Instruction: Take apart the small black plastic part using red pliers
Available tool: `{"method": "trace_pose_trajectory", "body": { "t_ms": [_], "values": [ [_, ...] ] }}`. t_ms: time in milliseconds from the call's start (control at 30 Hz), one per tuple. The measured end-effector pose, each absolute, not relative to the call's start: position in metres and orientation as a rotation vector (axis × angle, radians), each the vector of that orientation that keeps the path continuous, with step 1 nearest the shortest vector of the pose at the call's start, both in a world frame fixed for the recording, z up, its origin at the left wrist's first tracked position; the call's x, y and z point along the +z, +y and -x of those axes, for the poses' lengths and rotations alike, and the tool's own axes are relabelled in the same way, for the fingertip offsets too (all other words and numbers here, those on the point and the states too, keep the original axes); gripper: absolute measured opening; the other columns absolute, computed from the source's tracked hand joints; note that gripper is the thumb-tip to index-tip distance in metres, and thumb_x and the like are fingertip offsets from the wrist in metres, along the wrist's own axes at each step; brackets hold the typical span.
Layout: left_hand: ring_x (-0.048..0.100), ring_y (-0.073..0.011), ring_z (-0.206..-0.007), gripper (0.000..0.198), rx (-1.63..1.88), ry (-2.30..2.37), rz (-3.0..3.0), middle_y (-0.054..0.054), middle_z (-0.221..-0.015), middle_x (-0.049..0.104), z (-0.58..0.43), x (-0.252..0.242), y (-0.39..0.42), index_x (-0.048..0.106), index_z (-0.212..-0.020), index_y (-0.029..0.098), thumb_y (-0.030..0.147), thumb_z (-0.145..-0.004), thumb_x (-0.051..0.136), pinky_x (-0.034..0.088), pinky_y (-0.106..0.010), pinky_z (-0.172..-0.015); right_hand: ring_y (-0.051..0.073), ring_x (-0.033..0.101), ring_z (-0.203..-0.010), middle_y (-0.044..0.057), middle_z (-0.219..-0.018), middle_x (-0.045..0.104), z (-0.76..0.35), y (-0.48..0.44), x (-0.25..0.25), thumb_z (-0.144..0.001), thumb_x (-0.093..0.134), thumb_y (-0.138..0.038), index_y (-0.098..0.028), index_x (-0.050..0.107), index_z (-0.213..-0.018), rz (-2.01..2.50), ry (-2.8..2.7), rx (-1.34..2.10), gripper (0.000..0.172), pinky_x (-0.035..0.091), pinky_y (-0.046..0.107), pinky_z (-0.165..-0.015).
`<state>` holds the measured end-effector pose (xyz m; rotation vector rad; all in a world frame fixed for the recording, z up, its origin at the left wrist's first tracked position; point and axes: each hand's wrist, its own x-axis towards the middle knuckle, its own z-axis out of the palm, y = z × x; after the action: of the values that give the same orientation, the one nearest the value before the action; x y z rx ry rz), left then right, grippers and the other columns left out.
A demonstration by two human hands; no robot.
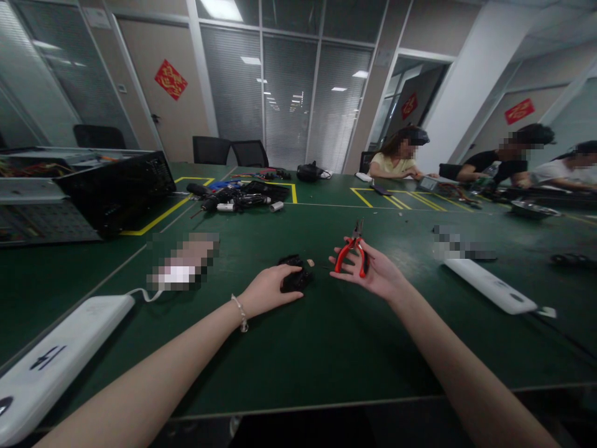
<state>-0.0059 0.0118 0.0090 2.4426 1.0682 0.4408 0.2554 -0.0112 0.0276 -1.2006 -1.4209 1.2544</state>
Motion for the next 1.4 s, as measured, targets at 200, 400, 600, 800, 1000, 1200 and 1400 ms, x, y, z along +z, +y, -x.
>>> {"method": "trace_pose_trajectory", "body": {
  "t_ms": [200,400,600,800,1000,1200,1400],
  "values": [
    [0.055,-0.0216,-0.085,0.055,0.452,1.067,-2.452,-0.005,-0.112,0.055,0.007,0.007,0.012,0.044,-0.122,0.026,0.049,-0.074,0.056,0.043,-0.032,-0.069,0.024,0.052,-0.105,0.013,-0.123,0.049,-0.258,-0.011,0.028,-0.084,0.022,-0.037,-0.021,0.049,-0.110,1.104,-1.205,1.402,0.040,0.044,0.046,-0.078],
    [0.054,-0.0238,-0.092,0.055,0.456,1.066,-2.459,-0.005,-0.112,0.055,0.007,0.005,0.014,0.044,-0.122,0.026,0.049,-0.074,0.056,0.043,-0.033,-0.072,0.023,0.054,-0.102,0.012,-0.113,0.057,-0.258,-0.010,0.027,-0.081,0.033,-0.039,-0.021,0.051,-0.100,1.137,-1.072,1.471,0.032,0.045,0.046,-0.076],
    [0.055,-0.0223,-0.088,0.056,0.434,1.068,-2.446,-0.005,-0.115,0.054,0.007,0.008,0.013,0.044,-0.122,0.026,0.050,-0.073,0.056,0.043,-0.033,-0.072,0.022,0.057,-0.095,0.010,-0.103,0.060,-0.250,-0.012,0.026,-0.078,0.044,-0.042,-0.021,0.049,-0.099,1.267,-1.213,1.285,0.030,0.048,0.040,-0.072],
    [0.053,-0.0236,-0.095,0.056,0.437,1.056,-2.437,-0.005,-0.117,0.053,0.007,0.009,0.013,0.044,-0.122,0.026,0.049,-0.073,0.056,0.042,-0.033,-0.075,0.021,0.056,-0.083,0.007,-0.088,0.061,-0.245,-0.012,0.024,-0.073,0.052,-0.044,-0.019,0.056,-0.090,1.482,-1.677,0.527,0.030,0.044,0.039,-0.075],
    [0.053,-0.0240,-0.096,0.054,0.469,1.046,-2.451,-0.005,-0.117,0.054,0.006,0.007,0.013,0.045,-0.122,0.025,0.046,-0.073,0.058,0.043,-0.033,-0.075,0.021,0.052,-0.083,0.008,-0.089,0.057,-0.242,-0.017,0.024,-0.073,0.051,-0.028,-0.019,0.055,-0.092,1.443,-2.169,-0.098,0.021,0.041,0.036,-0.073],
    [0.054,-0.0239,-0.094,0.053,0.483,1.039,-2.468,-0.005,-0.114,0.056,0.005,0.006,0.013,0.046,-0.120,0.024,0.046,-0.073,0.058,0.043,-0.033,-0.074,0.021,0.051,-0.081,0.007,-0.088,0.057,-0.241,-0.021,0.028,-0.070,0.051,-0.024,-0.020,0.053,-0.090,1.471,-2.297,-0.166,0.021,0.040,0.035,-0.070],
    [0.054,-0.0240,-0.097,0.053,0.498,1.009,-2.470,-0.006,-0.116,0.055,0.004,0.006,0.013,0.046,-0.120,0.024,0.044,-0.073,0.059,0.043,-0.034,-0.078,0.023,0.049,-0.090,0.008,-0.097,0.055,-0.240,-0.020,0.025,-0.066,0.052,-0.018,-0.020,0.053,-0.098,1.440,-2.423,-0.320,0.032,0.038,0.039,-0.081]
  ]
}}
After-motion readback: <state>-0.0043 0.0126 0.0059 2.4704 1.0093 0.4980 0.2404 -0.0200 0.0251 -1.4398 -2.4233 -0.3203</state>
